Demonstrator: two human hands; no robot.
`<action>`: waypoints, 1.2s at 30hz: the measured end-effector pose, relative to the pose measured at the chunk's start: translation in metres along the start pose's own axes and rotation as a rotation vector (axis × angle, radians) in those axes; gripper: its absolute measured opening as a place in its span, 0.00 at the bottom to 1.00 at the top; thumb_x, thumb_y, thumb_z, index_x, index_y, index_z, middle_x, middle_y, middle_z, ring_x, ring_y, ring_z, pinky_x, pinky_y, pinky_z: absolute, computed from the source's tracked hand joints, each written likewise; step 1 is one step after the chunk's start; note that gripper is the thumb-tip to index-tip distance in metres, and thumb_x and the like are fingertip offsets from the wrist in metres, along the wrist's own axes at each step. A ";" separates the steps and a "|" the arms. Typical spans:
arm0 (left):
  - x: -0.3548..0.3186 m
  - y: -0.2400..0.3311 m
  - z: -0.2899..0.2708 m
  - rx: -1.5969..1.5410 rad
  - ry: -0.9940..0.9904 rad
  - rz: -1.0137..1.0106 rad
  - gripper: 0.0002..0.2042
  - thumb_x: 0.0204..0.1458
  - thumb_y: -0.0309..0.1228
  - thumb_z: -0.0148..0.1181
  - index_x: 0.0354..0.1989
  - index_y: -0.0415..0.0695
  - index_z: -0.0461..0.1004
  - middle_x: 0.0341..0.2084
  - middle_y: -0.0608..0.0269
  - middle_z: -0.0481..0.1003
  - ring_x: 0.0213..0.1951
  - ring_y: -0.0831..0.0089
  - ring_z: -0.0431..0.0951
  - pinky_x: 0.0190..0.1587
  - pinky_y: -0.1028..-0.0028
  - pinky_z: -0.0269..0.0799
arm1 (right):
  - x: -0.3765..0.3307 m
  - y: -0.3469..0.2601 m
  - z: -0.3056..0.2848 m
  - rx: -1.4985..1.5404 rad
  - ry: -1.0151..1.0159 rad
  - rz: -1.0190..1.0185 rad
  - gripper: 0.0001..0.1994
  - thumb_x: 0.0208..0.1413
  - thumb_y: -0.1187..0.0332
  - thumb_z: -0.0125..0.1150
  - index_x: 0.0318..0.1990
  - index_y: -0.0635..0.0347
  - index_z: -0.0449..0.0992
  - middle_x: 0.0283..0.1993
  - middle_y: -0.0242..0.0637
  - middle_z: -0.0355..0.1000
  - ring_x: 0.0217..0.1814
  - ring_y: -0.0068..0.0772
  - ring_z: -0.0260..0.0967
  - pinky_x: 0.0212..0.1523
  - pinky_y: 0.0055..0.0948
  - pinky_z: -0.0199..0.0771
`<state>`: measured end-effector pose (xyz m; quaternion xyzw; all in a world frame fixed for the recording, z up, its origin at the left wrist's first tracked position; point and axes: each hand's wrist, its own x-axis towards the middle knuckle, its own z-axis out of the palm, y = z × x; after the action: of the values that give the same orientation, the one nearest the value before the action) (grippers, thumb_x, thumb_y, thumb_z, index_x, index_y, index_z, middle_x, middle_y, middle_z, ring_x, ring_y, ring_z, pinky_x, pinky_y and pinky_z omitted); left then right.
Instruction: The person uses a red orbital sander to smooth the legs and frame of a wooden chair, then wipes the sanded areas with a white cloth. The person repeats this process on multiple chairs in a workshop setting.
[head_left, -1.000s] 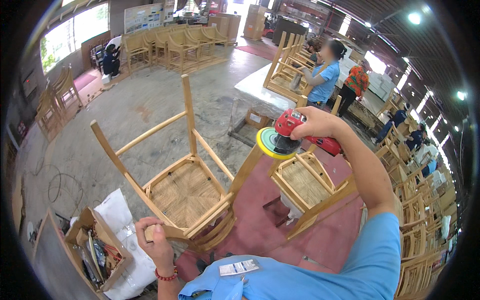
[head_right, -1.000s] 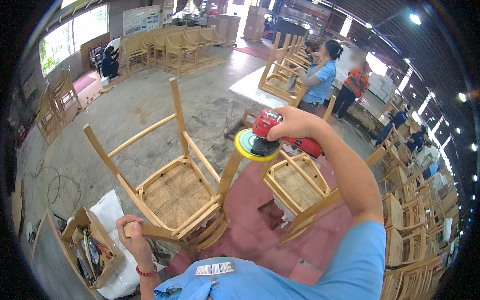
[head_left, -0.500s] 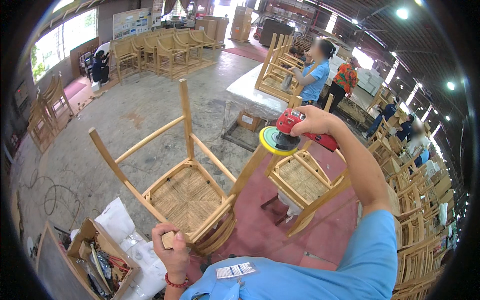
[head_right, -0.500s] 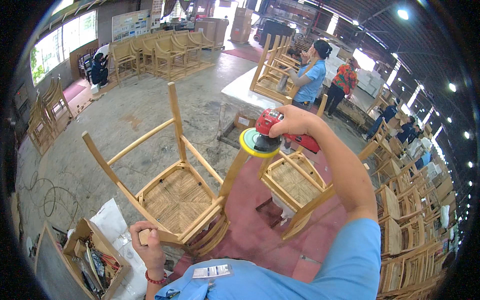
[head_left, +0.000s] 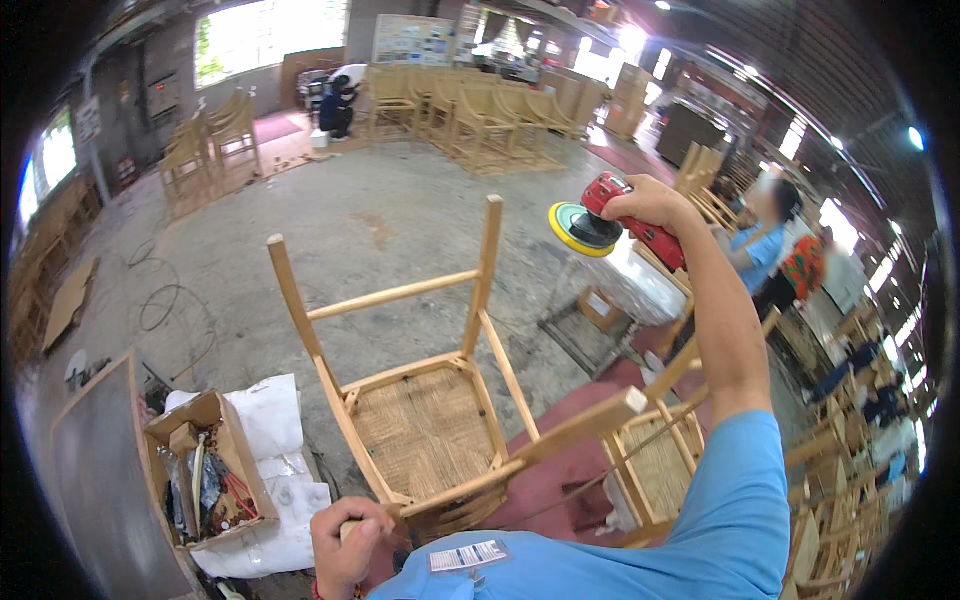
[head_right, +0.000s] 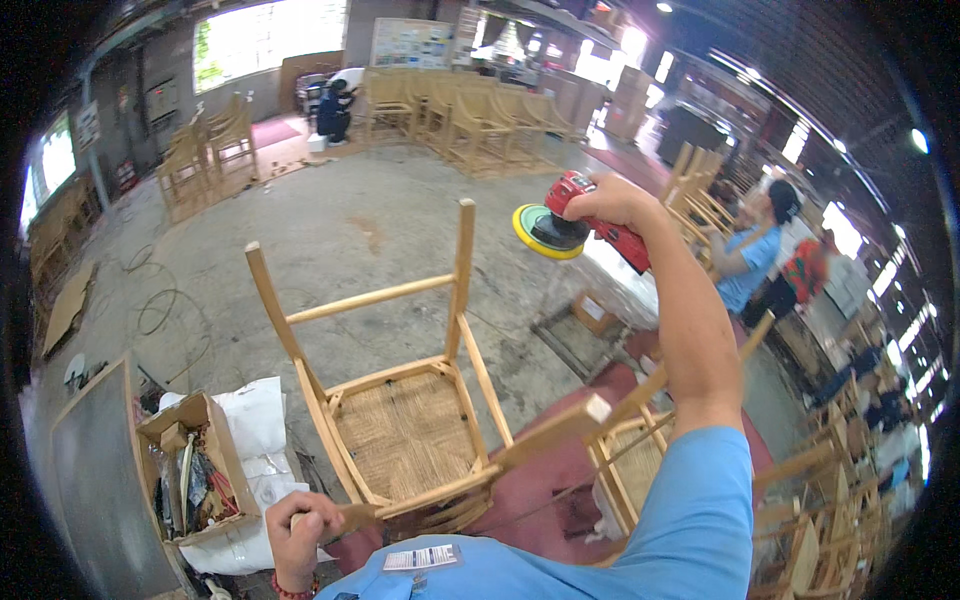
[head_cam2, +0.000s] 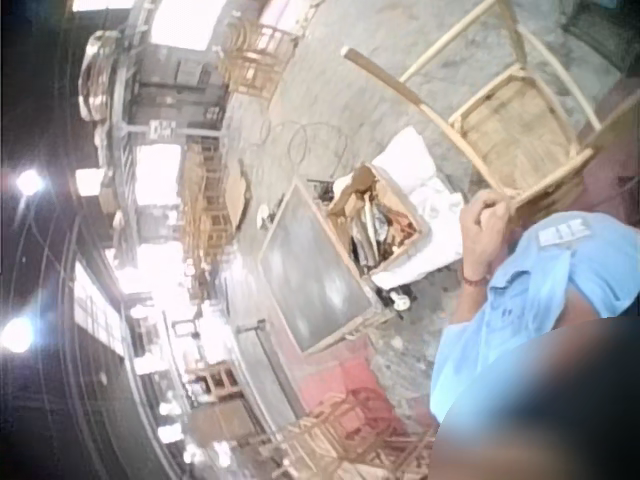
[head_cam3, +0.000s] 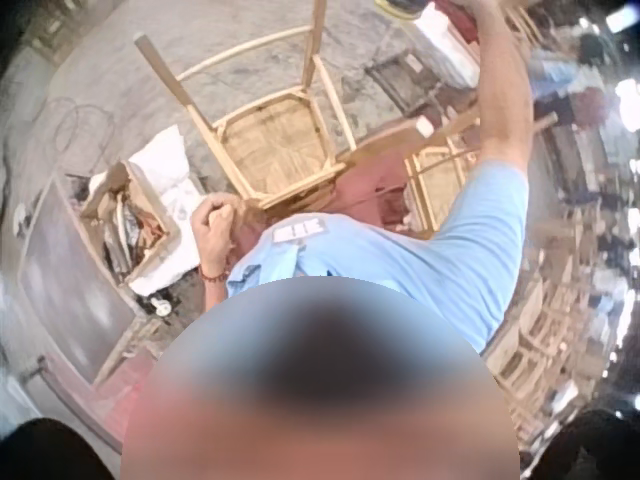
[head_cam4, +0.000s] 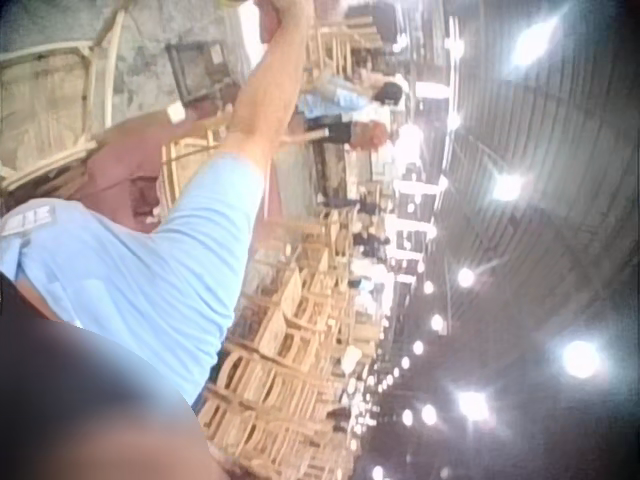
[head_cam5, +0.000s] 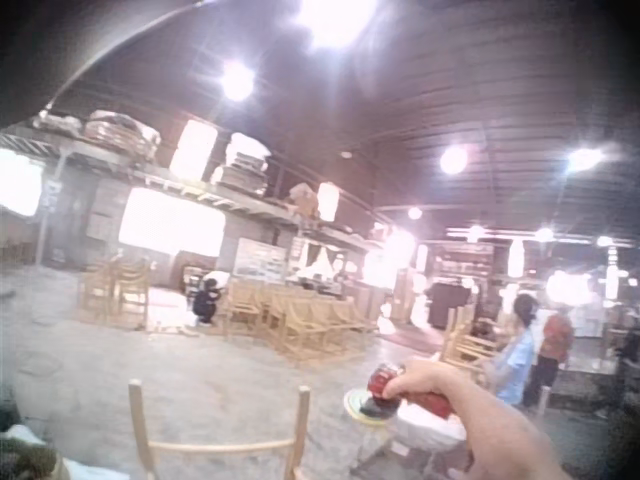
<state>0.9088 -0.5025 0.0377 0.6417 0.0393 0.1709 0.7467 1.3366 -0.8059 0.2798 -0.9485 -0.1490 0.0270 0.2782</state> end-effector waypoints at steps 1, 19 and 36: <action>-0.001 -0.003 0.008 -0.048 0.083 0.037 0.20 0.54 0.44 0.60 0.25 0.35 0.72 0.20 0.56 0.74 0.27 0.68 0.76 0.33 0.73 0.71 | 0.025 -0.007 0.004 -0.024 -0.027 -0.033 0.28 0.36 0.60 0.70 0.47 0.66 0.76 0.31 0.42 0.75 0.24 0.29 0.73 0.24 0.29 0.75; 0.006 -0.013 0.026 -0.091 0.246 0.289 0.22 0.57 0.46 0.60 0.23 0.36 0.70 0.17 0.54 0.71 0.20 0.65 0.69 0.27 0.66 0.65 | 0.203 -0.017 0.044 -0.437 -0.040 -0.005 0.25 0.29 0.55 0.72 0.34 0.67 0.82 0.36 0.47 0.79 0.33 0.38 0.78 0.36 0.35 0.75; 0.013 -0.011 0.030 -0.103 0.259 0.336 0.21 0.56 0.46 0.61 0.24 0.37 0.71 0.17 0.56 0.71 0.19 0.66 0.68 0.26 0.67 0.64 | 0.205 -0.015 0.041 -0.232 -0.001 0.002 0.26 0.31 0.57 0.71 0.38 0.67 0.80 0.33 0.46 0.77 0.27 0.34 0.76 0.29 0.33 0.75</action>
<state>0.9312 -0.5282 0.0347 0.5729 0.0185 0.3757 0.7283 1.5227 -0.7119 0.2594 -0.9745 -0.1505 0.0105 0.1664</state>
